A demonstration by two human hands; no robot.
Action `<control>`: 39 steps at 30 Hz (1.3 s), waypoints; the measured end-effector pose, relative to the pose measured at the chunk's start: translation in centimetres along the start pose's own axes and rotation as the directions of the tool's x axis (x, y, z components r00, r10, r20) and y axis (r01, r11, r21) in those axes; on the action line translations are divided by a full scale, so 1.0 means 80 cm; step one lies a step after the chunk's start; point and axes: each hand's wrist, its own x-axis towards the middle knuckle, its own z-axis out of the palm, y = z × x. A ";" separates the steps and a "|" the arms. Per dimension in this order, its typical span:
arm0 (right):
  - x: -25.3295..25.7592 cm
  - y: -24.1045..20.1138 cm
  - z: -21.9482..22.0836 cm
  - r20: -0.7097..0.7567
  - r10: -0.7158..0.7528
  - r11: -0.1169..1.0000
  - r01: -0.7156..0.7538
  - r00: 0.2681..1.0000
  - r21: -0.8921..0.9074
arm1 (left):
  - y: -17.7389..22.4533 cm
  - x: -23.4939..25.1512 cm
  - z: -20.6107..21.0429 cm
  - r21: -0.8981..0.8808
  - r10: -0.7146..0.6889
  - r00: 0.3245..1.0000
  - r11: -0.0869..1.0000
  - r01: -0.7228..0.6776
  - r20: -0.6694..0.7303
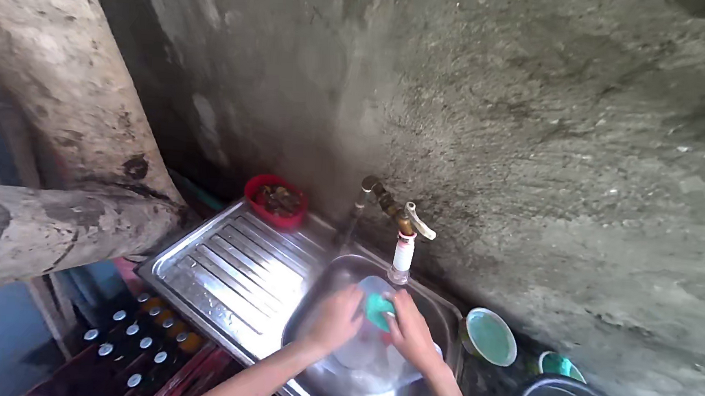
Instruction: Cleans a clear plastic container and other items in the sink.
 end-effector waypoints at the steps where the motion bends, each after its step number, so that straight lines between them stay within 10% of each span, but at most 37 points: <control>1: -0.012 -0.003 0.004 -0.037 -0.038 0.999 0.039 0.999 0.034 | 0.000 -0.008 0.015 -0.011 0.063 0.990 0.998 -0.065 -0.122; 5: -0.035 -0.037 0.009 -0.137 -0.147 0.988 0.151 0.980 0.021 | -0.011 -0.026 0.053 0.024 0.265 0.827 0.956 -0.292 -0.495; 13: -0.100 -0.031 0.006 -0.082 -0.109 0.994 0.107 0.991 -0.019 | -0.016 -0.056 0.055 0.015 0.295 0.685 0.923 -0.383 -0.666; 18: -0.103 -0.040 0.027 -0.142 -0.071 0.989 0.051 0.987 -0.140 | -0.016 -0.070 0.078 -0.069 0.193 0.751 0.951 -0.302 -0.631; 24: -0.074 -0.061 0.027 -0.281 -0.371 0.882 0.243 0.885 -0.403 | 0.002 -0.068 0.061 -0.077 0.186 0.700 0.942 -0.326 -0.689; 30: -0.106 -0.001 0.014 -0.262 -0.470 0.799 0.280 0.843 -0.533 | -0.014 -0.079 0.043 -0.304 -0.118 0.734 0.944 -0.125 -0.669; 35: -0.128 -0.011 -0.002 -0.259 0.195 0.971 -0.223 0.946 -0.082 | -0.021 -0.081 0.035 -0.561 -0.355 0.716 0.826 -0.062 -0.601; 39: -0.128 -0.016 -0.001 -0.401 0.000 0.981 -0.077 0.916 -0.175 | -0.044 -0.078 0.036 -0.145 0.021 0.718 0.975 -0.169 -0.696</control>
